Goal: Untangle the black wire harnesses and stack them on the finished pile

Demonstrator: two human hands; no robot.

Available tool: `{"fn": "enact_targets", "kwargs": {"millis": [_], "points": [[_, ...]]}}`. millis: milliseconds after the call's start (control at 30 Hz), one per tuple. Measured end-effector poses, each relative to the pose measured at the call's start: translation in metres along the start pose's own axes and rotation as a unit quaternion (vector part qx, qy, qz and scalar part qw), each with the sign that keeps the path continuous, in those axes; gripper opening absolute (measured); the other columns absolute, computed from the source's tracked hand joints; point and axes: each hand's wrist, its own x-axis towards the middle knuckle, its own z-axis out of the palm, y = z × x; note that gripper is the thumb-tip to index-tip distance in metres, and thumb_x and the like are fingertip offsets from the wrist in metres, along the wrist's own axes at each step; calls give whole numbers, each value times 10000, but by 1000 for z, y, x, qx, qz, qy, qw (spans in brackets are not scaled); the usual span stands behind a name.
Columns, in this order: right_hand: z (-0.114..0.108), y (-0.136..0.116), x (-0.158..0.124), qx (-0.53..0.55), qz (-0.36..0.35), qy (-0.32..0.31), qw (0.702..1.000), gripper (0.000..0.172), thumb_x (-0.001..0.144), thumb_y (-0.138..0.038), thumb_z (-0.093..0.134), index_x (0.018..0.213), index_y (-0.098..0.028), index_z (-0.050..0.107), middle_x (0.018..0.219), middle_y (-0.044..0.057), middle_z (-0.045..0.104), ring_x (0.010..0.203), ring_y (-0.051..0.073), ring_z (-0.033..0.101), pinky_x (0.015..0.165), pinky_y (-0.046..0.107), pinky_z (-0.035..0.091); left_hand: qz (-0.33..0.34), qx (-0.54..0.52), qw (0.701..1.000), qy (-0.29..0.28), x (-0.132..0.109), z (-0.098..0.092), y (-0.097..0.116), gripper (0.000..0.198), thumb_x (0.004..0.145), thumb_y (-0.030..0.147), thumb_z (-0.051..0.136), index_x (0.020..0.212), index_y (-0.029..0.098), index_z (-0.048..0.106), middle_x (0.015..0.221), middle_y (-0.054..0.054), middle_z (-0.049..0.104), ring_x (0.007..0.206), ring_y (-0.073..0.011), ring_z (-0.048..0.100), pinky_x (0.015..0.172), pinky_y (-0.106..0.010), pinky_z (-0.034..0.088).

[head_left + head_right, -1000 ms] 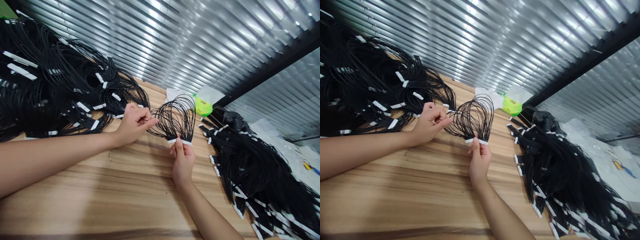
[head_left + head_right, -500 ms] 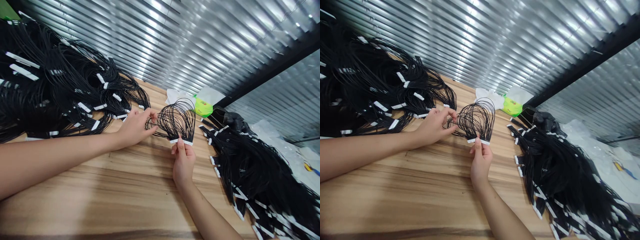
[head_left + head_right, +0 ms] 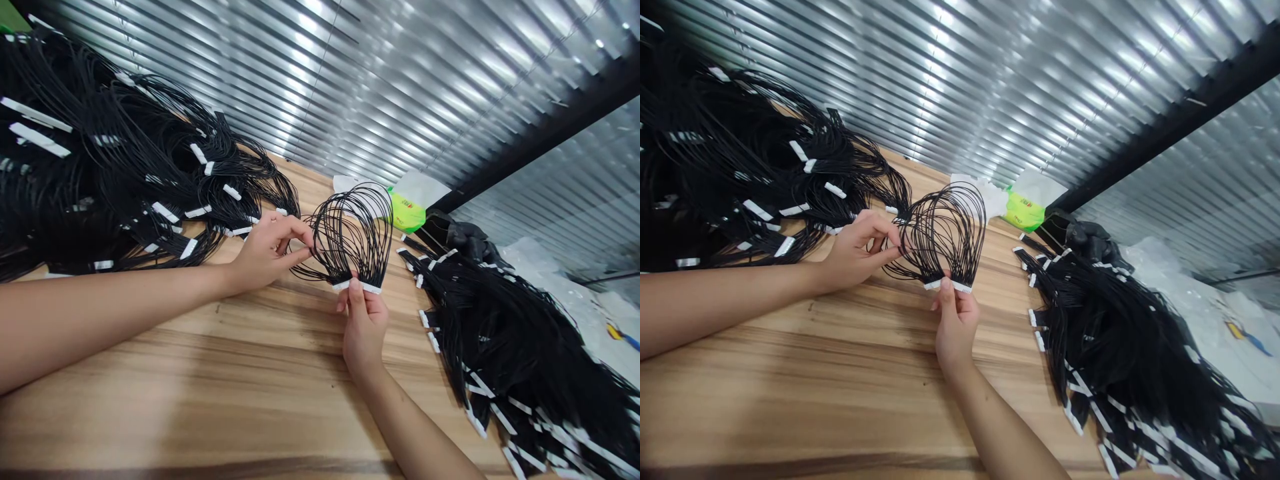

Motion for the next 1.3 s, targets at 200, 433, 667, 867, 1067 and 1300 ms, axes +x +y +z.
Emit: {"fn": "enact_targets", "kwargs": {"millis": [200, 433, 667, 867, 1067, 1300], "points": [[0, 0, -2, -2, 1, -8, 1000, 362, 750, -504, 651, 849, -155, 652, 516, -66, 447, 493, 101, 412, 516, 258, 341, -78, -59, 995, -7, 0, 2, -3, 142, 813, 248, 633, 834, 193, 504, 678, 46, 543, 486, -57, 352, 540, -230, 326], [0, 0, -1, 13, -3, 27, 1000, 337, 754, -497, 650, 814, -167, 615, 524, -75, 436, 501, 96, 405, 531, 255, 339, -45, -32, 996, -66, 1, 0, 2, 86, 794, 157, 573, 800, 188, 492, 596, 81, 459, 449, -42, 327, 498, -205, 293], [-3, 5, 6, -8, -5, 52, 999, 366, 779, -519, 616, 656, -190, 513, 504, -71, 432, 508, 99, 394, 562, 262, 340, 11, 77, 990, -115, 1, 2, 1, 37, 845, 211, 571, 840, 199, 606, 892, 5, 679, 859, -128, 611, 770, -270, 381], [-4, 7, 10, 0, 20, 44, 999, 372, 763, -527, 630, 653, -186, 528, 505, -70, 435, 508, 100, 381, 555, 259, 322, 89, 118, 979, -139, -1, 0, 2, 173, 886, 210, 515, 933, 275, 668, 958, 36, 700, 851, -108, 613, 826, -317, 322], [-3, 7, 7, -1, 14, 10, 1000, 348, 785, -499, 626, 675, -177, 553, 503, -71, 439, 514, 99, 392, 555, 252, 323, 114, 148, 972, -146, 0, 0, 3, 154, 884, 308, 536, 960, 249, 656, 968, 27, 706, 855, -131, 612, 807, -330, 324], [0, 0, 2, -32, -8, 11, 999, 399, 782, -496, 623, 565, -193, 480, 491, -57, 443, 495, 93, 390, 523, 250, 316, 161, 143, 970, -112, -1, 2, 2, 174, 922, 269, 507, 915, 217, 673, 772, 16, 712, 713, -119, 619, 665, -261, 387]]}}
